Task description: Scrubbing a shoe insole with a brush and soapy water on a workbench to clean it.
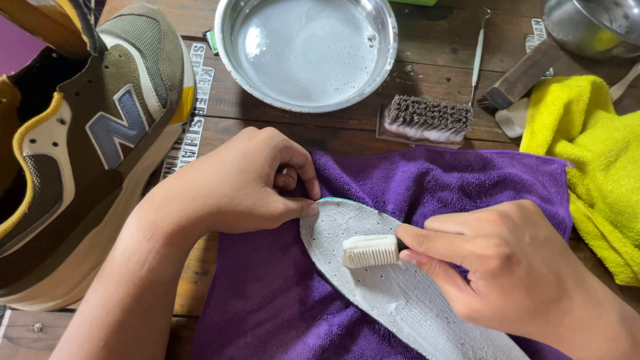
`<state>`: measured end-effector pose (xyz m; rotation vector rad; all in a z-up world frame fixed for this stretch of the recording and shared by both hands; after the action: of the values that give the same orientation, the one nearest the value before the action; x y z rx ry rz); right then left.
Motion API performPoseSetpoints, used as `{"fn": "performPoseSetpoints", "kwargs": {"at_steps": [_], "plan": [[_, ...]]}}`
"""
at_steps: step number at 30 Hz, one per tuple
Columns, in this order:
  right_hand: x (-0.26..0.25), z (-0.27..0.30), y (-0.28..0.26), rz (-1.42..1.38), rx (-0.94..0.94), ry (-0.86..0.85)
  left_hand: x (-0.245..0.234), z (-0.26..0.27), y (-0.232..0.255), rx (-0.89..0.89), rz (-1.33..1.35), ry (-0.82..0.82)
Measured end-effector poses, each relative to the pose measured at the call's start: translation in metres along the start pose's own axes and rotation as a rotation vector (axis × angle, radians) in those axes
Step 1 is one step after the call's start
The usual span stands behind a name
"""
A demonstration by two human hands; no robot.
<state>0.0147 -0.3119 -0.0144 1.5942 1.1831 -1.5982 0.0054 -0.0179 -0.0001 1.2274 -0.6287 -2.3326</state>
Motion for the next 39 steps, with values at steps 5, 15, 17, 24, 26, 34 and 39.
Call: {"fn": "performPoseSetpoints", "kwargs": {"at_steps": [5,15,17,24,26,34,39], "plan": [[0.019,-0.023,-0.012,0.09,-0.063,0.123,0.003,-0.004,-0.008,0.06,-0.004,0.031],[-0.003,0.002,0.001,0.014,-0.069,-0.029,0.001,0.001,-0.002,0.03,0.016,0.014],[0.003,-0.005,-0.003,0.056,-0.097,0.043,0.003,0.0,-0.005,0.039,0.006,0.027],[0.018,-0.028,-0.01,0.145,-0.124,0.169,0.009,-0.005,-0.012,0.118,0.009,0.09],[0.008,-0.024,-0.01,0.1,-0.132,0.127,0.006,-0.003,-0.011,0.119,0.015,0.075],[0.009,-0.012,-0.007,0.077,-0.114,0.079,0.006,-0.004,-0.014,0.112,0.043,0.05],[0.02,-0.028,-0.015,0.213,-0.098,0.148,0.009,-0.009,-0.019,0.174,0.021,0.084]]}}
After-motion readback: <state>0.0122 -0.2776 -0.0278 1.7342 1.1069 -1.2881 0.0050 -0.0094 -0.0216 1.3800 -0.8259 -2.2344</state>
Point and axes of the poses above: each hand's wrist, its own z-axis away from the middle knuckle, its own x-axis out of the palm, y = z × x, the point moved 1 cm from there along -z, towards the middle knuckle, and after that the axes turned 4 degrees about -y, right-handed, at the moved point
